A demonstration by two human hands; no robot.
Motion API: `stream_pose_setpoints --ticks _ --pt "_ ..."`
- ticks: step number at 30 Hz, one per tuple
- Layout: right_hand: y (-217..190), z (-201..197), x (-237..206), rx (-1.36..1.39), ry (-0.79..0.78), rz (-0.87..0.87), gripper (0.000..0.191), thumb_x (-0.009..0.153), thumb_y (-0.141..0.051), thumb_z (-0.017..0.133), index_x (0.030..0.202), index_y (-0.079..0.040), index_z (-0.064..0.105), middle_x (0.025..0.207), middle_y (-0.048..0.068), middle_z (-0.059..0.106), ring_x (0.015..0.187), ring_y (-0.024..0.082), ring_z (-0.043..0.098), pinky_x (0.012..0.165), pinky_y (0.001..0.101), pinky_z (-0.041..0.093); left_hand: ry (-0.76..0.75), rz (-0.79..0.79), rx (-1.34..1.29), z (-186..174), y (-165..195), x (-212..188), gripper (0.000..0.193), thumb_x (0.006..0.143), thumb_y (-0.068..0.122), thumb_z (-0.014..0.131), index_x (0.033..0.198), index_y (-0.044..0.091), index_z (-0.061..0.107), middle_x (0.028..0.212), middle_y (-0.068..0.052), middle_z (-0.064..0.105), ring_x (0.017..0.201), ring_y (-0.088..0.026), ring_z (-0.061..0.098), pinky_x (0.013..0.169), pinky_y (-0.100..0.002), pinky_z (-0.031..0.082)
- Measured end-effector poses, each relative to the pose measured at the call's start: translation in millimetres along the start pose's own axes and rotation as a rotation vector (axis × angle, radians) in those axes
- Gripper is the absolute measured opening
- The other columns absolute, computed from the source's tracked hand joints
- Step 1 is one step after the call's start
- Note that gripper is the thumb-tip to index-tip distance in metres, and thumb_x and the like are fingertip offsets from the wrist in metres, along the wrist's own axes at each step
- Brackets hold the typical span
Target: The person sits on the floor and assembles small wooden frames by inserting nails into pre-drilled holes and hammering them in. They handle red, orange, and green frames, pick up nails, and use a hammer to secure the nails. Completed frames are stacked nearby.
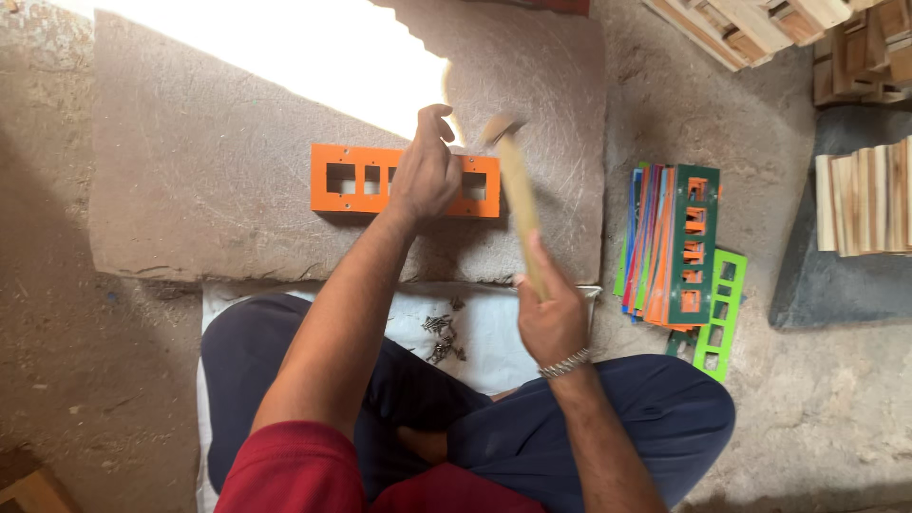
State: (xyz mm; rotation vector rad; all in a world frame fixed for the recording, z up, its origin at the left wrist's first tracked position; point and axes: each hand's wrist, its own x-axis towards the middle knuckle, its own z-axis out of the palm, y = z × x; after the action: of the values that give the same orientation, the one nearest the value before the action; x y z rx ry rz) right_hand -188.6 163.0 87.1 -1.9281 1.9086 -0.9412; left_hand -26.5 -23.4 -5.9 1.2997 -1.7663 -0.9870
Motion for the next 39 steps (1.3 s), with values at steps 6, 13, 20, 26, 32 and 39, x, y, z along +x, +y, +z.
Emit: stream_pose_setpoints --ticks 6,13,20,26,32,39 --pt "4.3 8.9 -14.7 0.042 0.178 -0.037 0.048 0.099 -0.003 0.067 0.145 0.005 0.054 0.106 0.018 0.071 0.091 0.031 0.071 0.077 0.0405 0.060 -0.021 -0.049 -0.016 -1.3 1.6 0.2 0.054 0.088 -0.005 0.042 0.140 0.006 0.029 0.120 -0.019 0.058 0.086 -0.029 0.069 0.075 -0.047 0.057" --pt "4.9 5.7 -40.7 -0.047 -0.116 0.118 0.058 0.093 -0.008 0.066 0.150 -0.006 0.052 0.115 0.023 0.071 0.101 0.037 0.072 0.081 0.0470 0.060 0.004 -0.030 -0.009 2.5 -0.1 -0.9 0.051 0.092 -0.002 0.048 0.138 0.008 0.031 0.117 -0.019 0.059 0.099 -0.036 0.068 0.084 -0.052 0.055" --pt "25.9 2.3 -57.8 0.623 -0.069 0.745 0.075 0.092 -0.004 0.065 0.160 -0.018 0.037 0.087 0.010 0.064 0.053 0.013 0.049 0.042 0.0308 0.042 -0.037 -0.009 -0.035 -9.4 10.4 9.1 0.055 0.086 -0.003 0.048 0.137 0.005 0.031 0.116 -0.017 0.057 0.093 -0.033 0.067 0.083 -0.049 0.054" --pt "48.1 6.7 -57.1 1.216 -0.081 0.947 0.074 0.098 -0.012 0.057 0.164 -0.024 0.026 0.080 0.005 0.059 0.051 0.009 0.053 0.040 0.0250 0.045 0.006 0.138 0.108 -1.1 23.4 -48.6 0.035 0.095 0.016 0.067 0.124 0.004 0.051 0.095 -0.017 0.063 0.080 -0.030 0.065 0.072 -0.046 0.053" --pt "53.2 13.4 -62.1 1.193 -0.076 0.950 0.075 0.098 -0.012 0.057 0.164 -0.027 0.024 0.082 0.007 0.060 0.052 0.011 0.055 0.042 0.0271 0.047 -0.672 -0.013 0.580 27.1 11.0 -185.9 0.063 0.071 0.022 0.086 0.122 0.006 0.055 0.117 -0.019 0.062 0.111 -0.035 0.064 0.086 -0.047 0.057" --pt "56.8 11.7 -62.9 1.229 -0.110 0.923 0.075 0.099 -0.013 0.059 0.165 -0.027 0.025 0.083 0.006 0.059 0.054 0.011 0.054 0.045 0.0269 0.046 -0.656 -0.060 0.569 30.1 2.3 -199.5 0.030 0.077 0.008 0.076 0.107 0.008 0.070 0.118 -0.015 0.064 0.099 -0.036 0.070 0.084 -0.047 0.059"
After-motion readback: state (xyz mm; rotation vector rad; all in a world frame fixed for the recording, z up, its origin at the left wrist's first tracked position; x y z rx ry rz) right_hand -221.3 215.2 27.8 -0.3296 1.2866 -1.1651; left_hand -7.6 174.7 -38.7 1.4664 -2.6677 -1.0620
